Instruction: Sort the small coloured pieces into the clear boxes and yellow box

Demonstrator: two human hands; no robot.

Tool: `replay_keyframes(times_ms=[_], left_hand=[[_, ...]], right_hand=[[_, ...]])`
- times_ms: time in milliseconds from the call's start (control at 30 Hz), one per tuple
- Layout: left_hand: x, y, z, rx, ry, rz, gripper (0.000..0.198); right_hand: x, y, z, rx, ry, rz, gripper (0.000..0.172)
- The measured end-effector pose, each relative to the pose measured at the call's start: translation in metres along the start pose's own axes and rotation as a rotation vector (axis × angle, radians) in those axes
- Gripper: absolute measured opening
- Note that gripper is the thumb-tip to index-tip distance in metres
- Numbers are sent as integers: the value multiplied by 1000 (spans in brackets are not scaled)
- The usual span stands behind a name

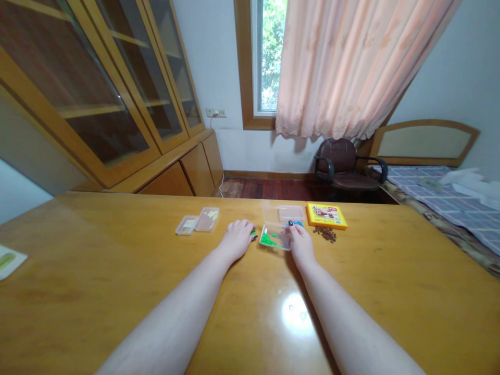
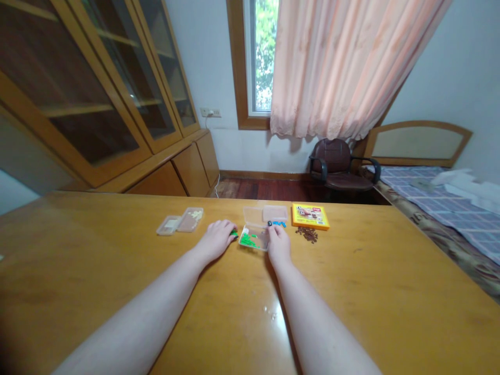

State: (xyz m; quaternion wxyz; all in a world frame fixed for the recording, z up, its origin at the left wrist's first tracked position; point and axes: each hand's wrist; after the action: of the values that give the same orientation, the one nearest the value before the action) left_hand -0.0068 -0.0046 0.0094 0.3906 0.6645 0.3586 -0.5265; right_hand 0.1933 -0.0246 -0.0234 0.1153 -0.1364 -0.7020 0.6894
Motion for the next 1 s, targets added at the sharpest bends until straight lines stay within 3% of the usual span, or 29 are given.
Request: replay_keyframes(times_ms=[167, 700, 767, 867, 933, 1000], left_hand=[[8, -4, -3, -19, -42, -47, 16], [12, -4, -9, -37, 16, 58, 12], [11, -4, -9, -37, 65, 93, 9], [5, -4, -8, -37, 233, 178, 7], [0, 0, -5, 25, 349, 236, 8], [-4, 5, -1, 147, 381, 264, 11]], right_hand=[[0, 1, 0, -15, -2, 4, 34], [0, -5, 1, 1, 7, 16, 30], [0, -5, 1, 16, -1, 10, 30], [0, -4, 1, 19, 0, 12, 31], [0, -4, 2, 16, 0, 14, 32], [0, -4, 2, -3, -1, 20, 31]])
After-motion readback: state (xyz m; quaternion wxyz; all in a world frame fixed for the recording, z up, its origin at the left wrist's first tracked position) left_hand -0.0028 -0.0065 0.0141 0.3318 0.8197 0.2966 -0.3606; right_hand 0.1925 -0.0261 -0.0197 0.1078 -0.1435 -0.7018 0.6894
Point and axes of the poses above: each hand's wrist, its own z-axis away from the middle knuckle, its own x-axis out of the palm, y = z × x, and after that the axes turned 1 degree about -y, right-handed
